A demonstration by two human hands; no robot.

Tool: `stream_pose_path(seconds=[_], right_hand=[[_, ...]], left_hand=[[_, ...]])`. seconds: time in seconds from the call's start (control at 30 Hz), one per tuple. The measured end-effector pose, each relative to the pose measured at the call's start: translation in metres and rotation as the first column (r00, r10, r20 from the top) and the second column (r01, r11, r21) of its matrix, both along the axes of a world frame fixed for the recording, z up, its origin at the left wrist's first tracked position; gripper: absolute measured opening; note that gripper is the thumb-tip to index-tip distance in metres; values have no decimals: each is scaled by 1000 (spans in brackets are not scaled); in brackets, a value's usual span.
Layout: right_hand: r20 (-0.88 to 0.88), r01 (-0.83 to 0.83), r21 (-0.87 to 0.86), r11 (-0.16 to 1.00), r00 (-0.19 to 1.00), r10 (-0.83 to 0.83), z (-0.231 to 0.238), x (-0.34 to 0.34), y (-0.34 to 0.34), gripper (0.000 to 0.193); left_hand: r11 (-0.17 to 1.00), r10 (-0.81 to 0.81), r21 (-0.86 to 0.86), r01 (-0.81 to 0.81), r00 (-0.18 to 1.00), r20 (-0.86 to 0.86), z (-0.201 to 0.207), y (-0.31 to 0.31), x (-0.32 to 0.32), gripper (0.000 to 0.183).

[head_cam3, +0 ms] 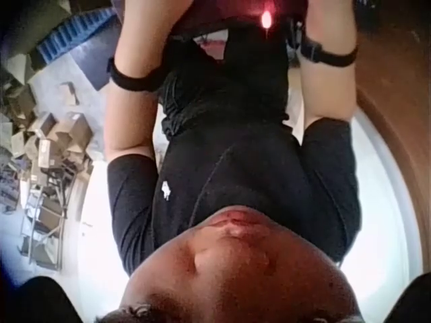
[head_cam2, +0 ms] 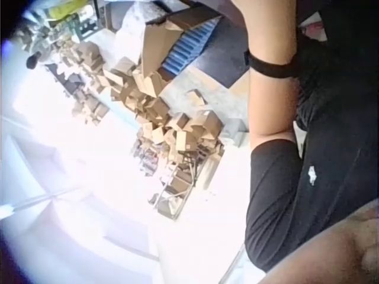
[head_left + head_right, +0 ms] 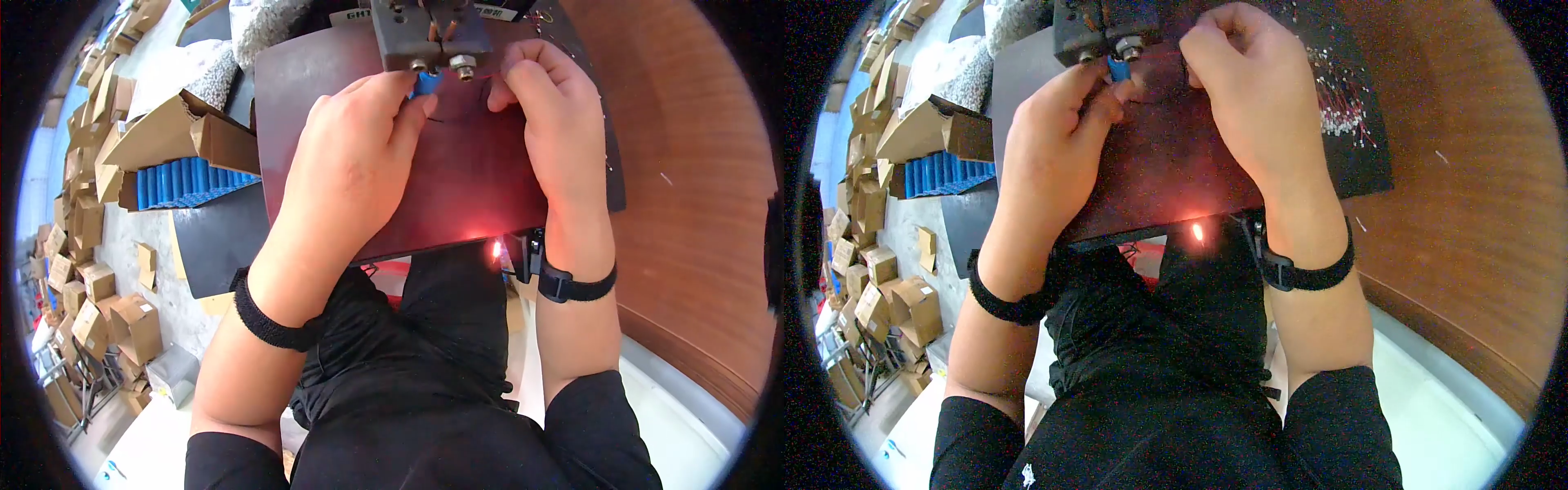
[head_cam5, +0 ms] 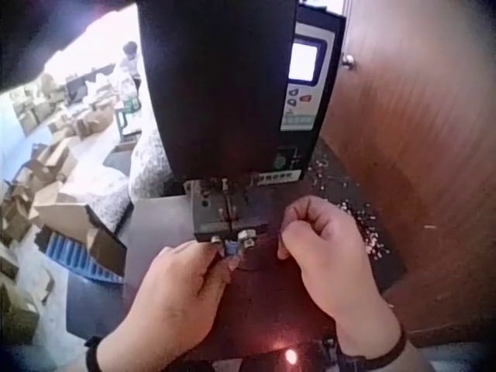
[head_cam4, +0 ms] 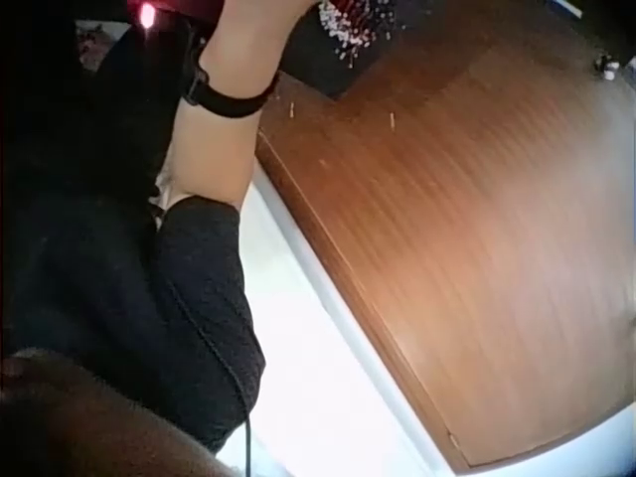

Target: The person picks up a battery and a wire, positions them under a spot welder, and welds the wire to the battery terminal. This process is repeated for several batteries, which are then set aside.

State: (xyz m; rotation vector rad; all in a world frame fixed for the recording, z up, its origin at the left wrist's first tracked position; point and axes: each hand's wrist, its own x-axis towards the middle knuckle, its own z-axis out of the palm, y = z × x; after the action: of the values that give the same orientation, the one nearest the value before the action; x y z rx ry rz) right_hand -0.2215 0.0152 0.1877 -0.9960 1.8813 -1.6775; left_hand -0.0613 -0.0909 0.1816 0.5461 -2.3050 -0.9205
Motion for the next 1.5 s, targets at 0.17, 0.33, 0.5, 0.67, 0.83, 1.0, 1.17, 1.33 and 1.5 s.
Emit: stream_pose_path(seconds=[0.17,0.33,0.5,0.67,0.83,1.0,1.17,1.33,1.5], right_hand=[[-41,15,-36,999,999,-17,1,14,3,14],[-12,22,-53,998,1000,-22,-1,10,2,10],[10,47,-23,999,999,-47,3,11,-2,8],[-143,73,49,996,988,-66,10,13,2,9],[-150,104,89,991,985,-90,-8,13,6,6],[-170,119,103,988,980,-100,-4,15,11,10],[-108,109,84,990,989,-99,-8,15,7,10],[-107,140,81,987,986,-131,-11,16,9,13],[-180,111,72,991,979,-97,-10,17,11,11]], left_hand=[[999,52,8,-52,999,-11,0,2,-1,20],[999,55,-1,-55,998,9,2,2,-1,18],[999,31,3,-31,999,23,3,-1,2,18],[999,-8,-31,9,999,38,16,1,11,20],[999,-33,23,33,999,0,7,-1,16,23],[995,-96,-28,96,995,-8,6,3,17,25],[996,-90,-11,90,993,-78,5,2,24,23],[991,-133,1,134,987,-85,-3,0,23,22],[989,-147,-3,147,988,-40,4,-1,29,25]])
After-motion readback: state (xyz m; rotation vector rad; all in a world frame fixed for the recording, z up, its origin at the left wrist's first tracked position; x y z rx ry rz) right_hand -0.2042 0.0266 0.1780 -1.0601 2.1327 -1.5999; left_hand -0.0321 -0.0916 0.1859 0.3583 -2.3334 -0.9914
